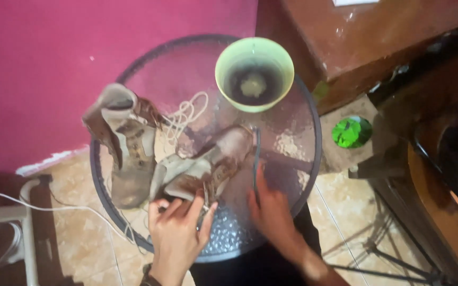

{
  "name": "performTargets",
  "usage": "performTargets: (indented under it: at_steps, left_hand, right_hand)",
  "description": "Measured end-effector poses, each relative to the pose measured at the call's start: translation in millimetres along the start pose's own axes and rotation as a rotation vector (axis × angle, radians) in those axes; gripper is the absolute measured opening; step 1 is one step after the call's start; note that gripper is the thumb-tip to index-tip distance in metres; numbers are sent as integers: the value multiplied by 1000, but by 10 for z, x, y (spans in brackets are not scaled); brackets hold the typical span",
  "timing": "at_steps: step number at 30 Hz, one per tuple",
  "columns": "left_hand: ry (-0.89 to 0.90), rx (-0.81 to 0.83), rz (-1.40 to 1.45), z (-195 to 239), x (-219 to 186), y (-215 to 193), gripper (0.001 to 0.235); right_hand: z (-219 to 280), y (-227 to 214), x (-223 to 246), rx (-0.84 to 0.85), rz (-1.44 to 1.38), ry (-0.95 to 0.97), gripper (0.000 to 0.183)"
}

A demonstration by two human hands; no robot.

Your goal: The person scrubs a brown boot with a toothbrush dipped in a bowl of liquid. They repeatedly dip the brush into the bowl and scrub the boot's upper, laces, and sole while holding it on a glass table.

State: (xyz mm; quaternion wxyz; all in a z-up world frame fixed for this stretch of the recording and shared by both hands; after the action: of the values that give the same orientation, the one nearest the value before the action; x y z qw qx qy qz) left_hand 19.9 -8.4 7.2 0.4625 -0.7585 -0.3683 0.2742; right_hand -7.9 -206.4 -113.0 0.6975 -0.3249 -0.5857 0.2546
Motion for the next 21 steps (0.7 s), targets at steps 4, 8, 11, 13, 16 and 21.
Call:
performTargets:
  at_steps: [4, 8, 11, 13, 16, 21]
  left_hand:
    - [6, 12, -25, -11, 33, 39, 25]
    - [20, 8, -2, -6, -21, -3, 25]
    - [16, 5, -12, -47, 42, 25, 24]
    - [7, 39, 3, -37, 33, 53, 25]
    - [42, 59, 24, -17, -12, 1, 21]
    - [22, 33, 27, -26, 33, 48, 23]
  right_hand:
    - [97, -36, -16, 97, 26, 107, 75]
    - [-76, -75, 59, 54, 1, 82, 76]
    - [-14, 6, 29, 15, 43, 43, 76]
    - [-24, 31, -80, 1, 90, 4, 75]
    - [-172, 45, -126, -31, 60, -55, 73]
    - [47, 84, 33, 86, 55, 76, 79]
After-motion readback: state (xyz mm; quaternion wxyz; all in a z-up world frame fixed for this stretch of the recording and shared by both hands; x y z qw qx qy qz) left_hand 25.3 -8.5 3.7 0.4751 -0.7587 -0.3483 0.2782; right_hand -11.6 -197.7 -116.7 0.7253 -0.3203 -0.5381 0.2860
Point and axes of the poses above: each hand's wrist, its own z-axis away from the middle knuckle, its own y-axis out of the palm, x = y × z, the point moved 2 cm from there along -z, towards the middle knuckle, and after that the axes turned 1 degree about y, right-handed, at the moved point
